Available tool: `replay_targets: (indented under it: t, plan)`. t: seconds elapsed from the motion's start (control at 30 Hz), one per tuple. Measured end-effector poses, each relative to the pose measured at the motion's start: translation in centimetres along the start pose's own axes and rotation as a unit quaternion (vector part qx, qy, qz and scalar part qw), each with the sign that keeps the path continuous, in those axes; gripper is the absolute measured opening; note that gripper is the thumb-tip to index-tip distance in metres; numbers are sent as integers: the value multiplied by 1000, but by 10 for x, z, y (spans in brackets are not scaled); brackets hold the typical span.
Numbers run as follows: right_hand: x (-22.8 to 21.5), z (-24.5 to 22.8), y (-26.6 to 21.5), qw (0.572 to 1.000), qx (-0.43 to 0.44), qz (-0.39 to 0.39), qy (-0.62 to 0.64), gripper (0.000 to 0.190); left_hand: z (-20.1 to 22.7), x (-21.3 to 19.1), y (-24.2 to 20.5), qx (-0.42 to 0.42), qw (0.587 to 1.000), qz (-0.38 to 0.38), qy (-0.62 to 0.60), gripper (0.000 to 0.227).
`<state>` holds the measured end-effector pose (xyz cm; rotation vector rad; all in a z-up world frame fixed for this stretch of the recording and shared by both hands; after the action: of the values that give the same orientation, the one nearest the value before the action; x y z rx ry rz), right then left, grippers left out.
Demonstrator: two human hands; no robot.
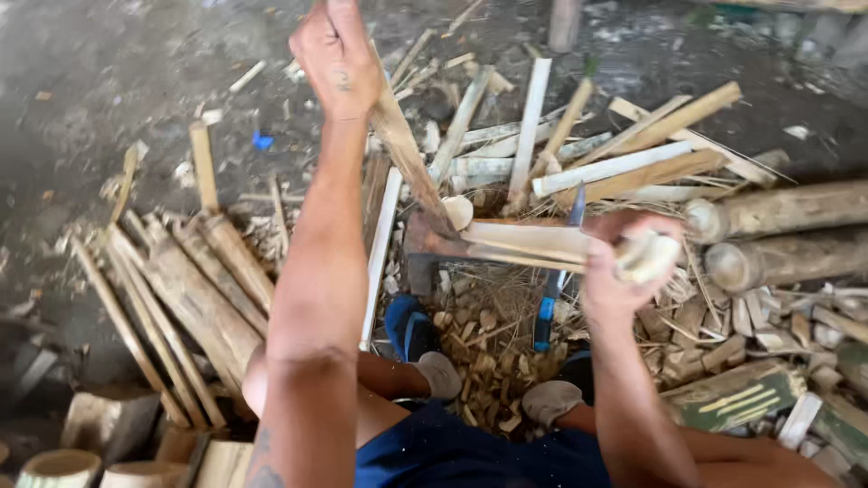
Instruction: The person sits on the ground and uses a machete to shave thin strips from bamboo pieces. They repeatedly position each piece against a metal bar and draw the blade along its length to remove the outer layer, then set the finished pieces aside.
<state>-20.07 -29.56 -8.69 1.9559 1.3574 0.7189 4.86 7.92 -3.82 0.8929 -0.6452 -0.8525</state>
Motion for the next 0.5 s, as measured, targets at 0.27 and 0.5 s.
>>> replay_targets:
  t: [0.27, 0.5]
  plan:
    - [-155, 112, 4, 879, 332, 336, 58, 9, 43, -184, -42, -8, 989, 103, -105, 56]
    - [-88, 139, 50, 918, 171, -193, 301, 11, 94, -127, -5, 119, 932, -83, -331, 60]
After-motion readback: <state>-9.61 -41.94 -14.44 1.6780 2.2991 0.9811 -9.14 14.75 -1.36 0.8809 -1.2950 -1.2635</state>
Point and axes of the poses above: each hand's wrist, its own y-axis towards the middle knuckle, its own x-axis out of the palm, z = x × y, the point moved 1 cm from there along y, towards the middle knuckle, and after that the axes turned 15 degrees about -y, right-handed, at the moved point
